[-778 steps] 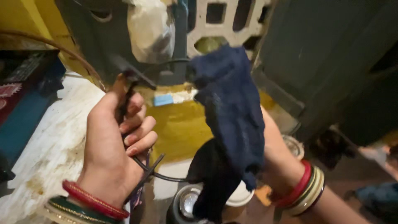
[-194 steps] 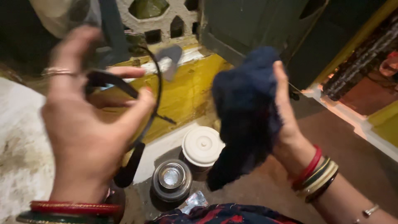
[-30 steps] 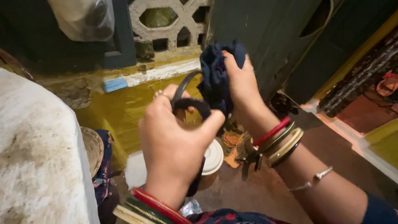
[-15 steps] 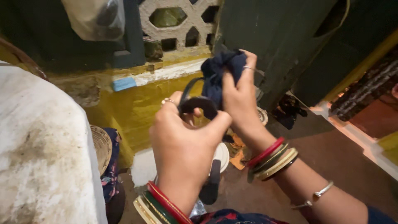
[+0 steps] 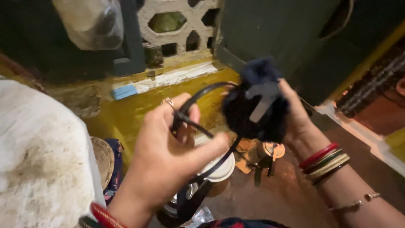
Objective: The person holds a black headband and wipes it with a dark blue cloth. They repeatedly rub the cloth along the headband's surface and adjust their grip while continuing the cleaning motion.
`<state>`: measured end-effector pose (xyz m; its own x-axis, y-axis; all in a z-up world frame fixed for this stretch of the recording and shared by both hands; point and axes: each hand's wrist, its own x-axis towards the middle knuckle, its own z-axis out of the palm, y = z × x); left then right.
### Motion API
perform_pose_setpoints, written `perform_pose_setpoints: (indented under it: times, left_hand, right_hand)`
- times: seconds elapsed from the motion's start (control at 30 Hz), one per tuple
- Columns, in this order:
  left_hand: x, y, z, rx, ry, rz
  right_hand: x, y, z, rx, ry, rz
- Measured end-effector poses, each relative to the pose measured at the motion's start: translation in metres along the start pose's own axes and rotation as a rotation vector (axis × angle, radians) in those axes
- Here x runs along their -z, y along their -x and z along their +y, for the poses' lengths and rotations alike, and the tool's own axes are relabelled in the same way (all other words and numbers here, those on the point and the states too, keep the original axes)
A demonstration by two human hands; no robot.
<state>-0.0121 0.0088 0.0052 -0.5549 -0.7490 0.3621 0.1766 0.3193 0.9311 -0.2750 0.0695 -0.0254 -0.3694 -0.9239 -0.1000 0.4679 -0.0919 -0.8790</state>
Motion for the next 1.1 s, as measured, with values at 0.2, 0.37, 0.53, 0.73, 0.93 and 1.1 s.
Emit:
perform_pose_setpoints:
  times: [0.2, 0.37, 0.53, 0.73, 0.93, 1.1]
  left_hand:
    - [0.007, -0.001, -0.004, 0.344, 0.496, 0.226]
    - [0.017, 0.006, -0.009, 0.315, 0.404, 0.185]
    - [0.042, -0.022, -0.004, 0.110, 0.121, -0.152]
    - [0.046, -0.033, -0.003, 0.115, 0.398, -0.308]
    - [0.026, -0.022, 0.006, 0.232, 0.626, -0.130]
    - [0.012, -0.023, 0.010, 0.200, 0.879, -0.107]
  right_hand:
    - [-0.043, 0.017, 0.014, 0.047, 0.315, 0.085]
    - [-0.040, 0.024, 0.011, -0.037, 0.033, -0.236]
    - [-0.023, 0.045, 0.023, -0.240, -0.392, -0.605]
    - [-0.026, 0.055, 0.037, -0.264, -0.801, -0.851]
    - [-0.044, 0.048, -0.005, -0.241, -0.884, -0.811]
    - [-0.075, 0.062, -0.015, -0.487, -1.452, -0.771]
